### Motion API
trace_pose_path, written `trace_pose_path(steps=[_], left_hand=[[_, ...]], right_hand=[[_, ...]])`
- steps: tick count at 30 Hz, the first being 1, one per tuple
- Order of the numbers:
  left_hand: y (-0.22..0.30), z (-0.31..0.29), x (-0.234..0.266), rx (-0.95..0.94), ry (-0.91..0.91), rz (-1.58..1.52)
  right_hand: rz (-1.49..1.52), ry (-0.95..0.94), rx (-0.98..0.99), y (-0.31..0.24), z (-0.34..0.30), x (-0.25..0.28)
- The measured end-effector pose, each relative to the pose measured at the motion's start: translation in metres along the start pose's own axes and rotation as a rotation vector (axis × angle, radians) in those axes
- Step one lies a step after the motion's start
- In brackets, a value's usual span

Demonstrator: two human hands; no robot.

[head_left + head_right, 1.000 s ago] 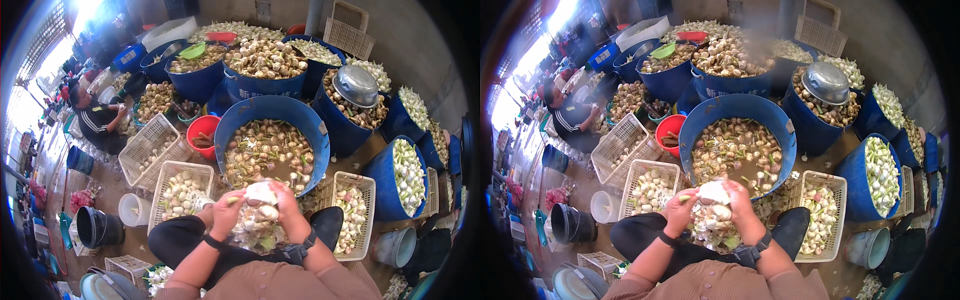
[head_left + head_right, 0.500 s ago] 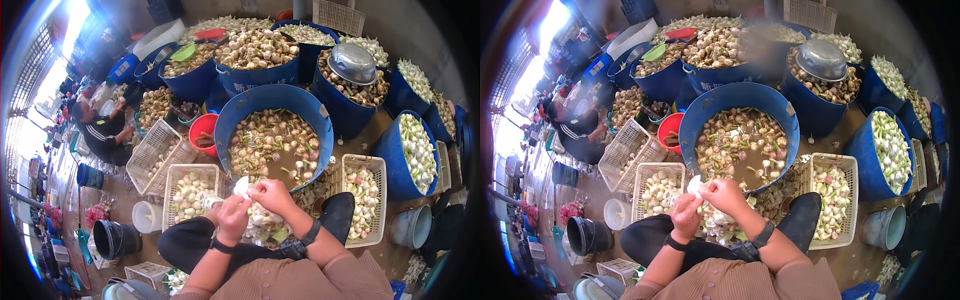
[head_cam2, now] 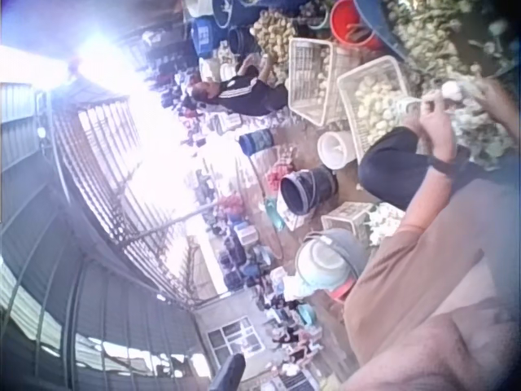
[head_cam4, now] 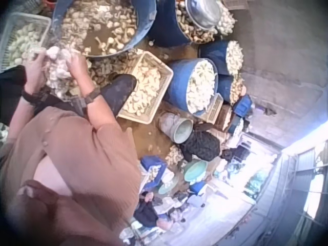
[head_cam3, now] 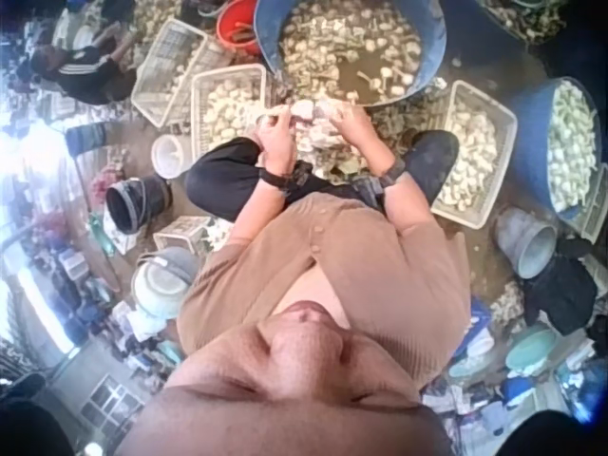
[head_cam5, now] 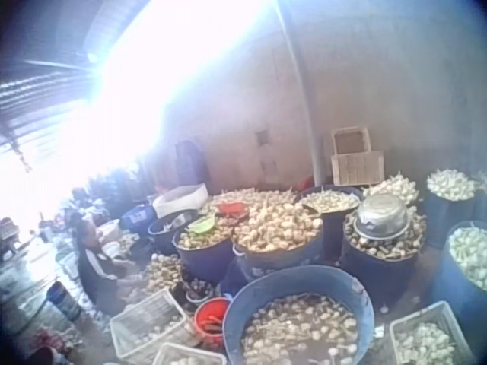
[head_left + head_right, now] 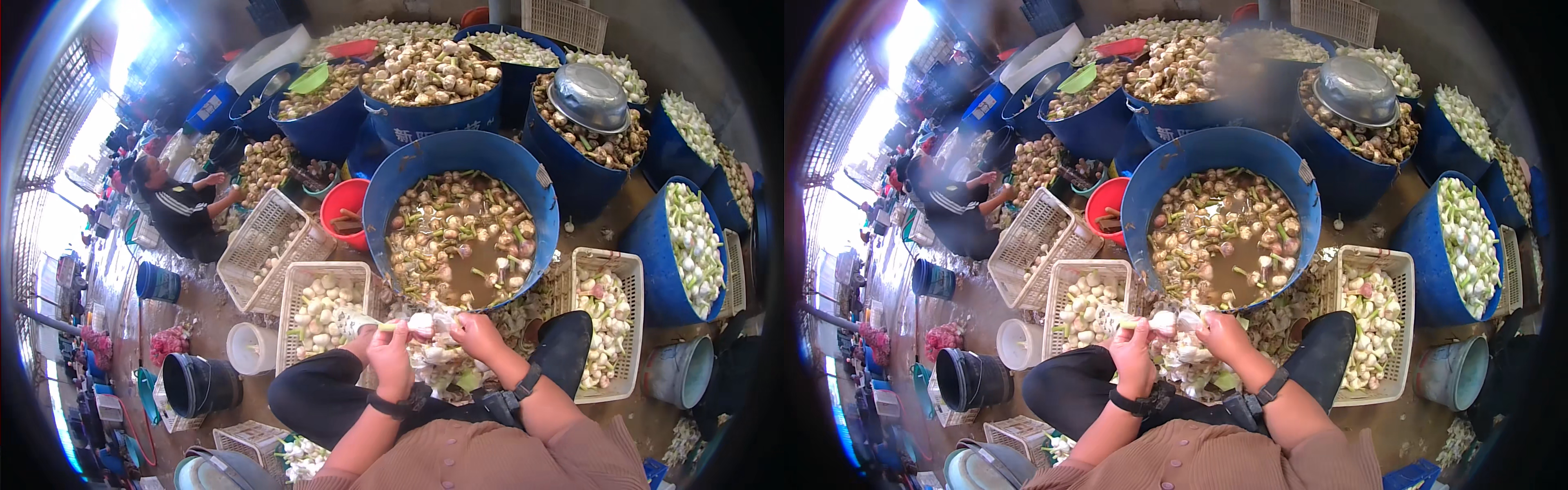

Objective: The person peels garlic bulbs by hand, discarding the skins onto a pile and placing the cleaned garlic into a white plastic basket. They periodically reach into a blue tub of water to retrieve more garlic bulbs to peel.

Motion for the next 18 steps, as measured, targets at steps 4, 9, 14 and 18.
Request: trace_pose_path(steps=[4,9,14,18], left_hand=[[-0.006,-0.016,0.013,0.064,0.077,-0.001],[0.066,-0.006,0.019,-0.111,0.168,-0.069],[0.051,-0.013,0.009,-0.182,0.145,0.118],[0.086,-0.032,-0.016,-0.762,0.114,0.803]], right_hand=[[-0.173,0.047,-0.034,0.015,-0.001,-0.005],[-0.335,-0.207,-0.13,0.077,-0.018,-0.011],[0.056,-0.184,-0.003,-0.072,0.008,0.005],[0.005,0.025,0.312,-0.11,0.004,0.002]])
Point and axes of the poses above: each hand's wrist, its own z-axis towards the middle knuckle, its own x-axis out of the back of the hand, y = z × x, the point moved 7 cm from there along z, towards the middle knuckle, and after that the axes turned 1 degree about x, right-handed, at the moved point
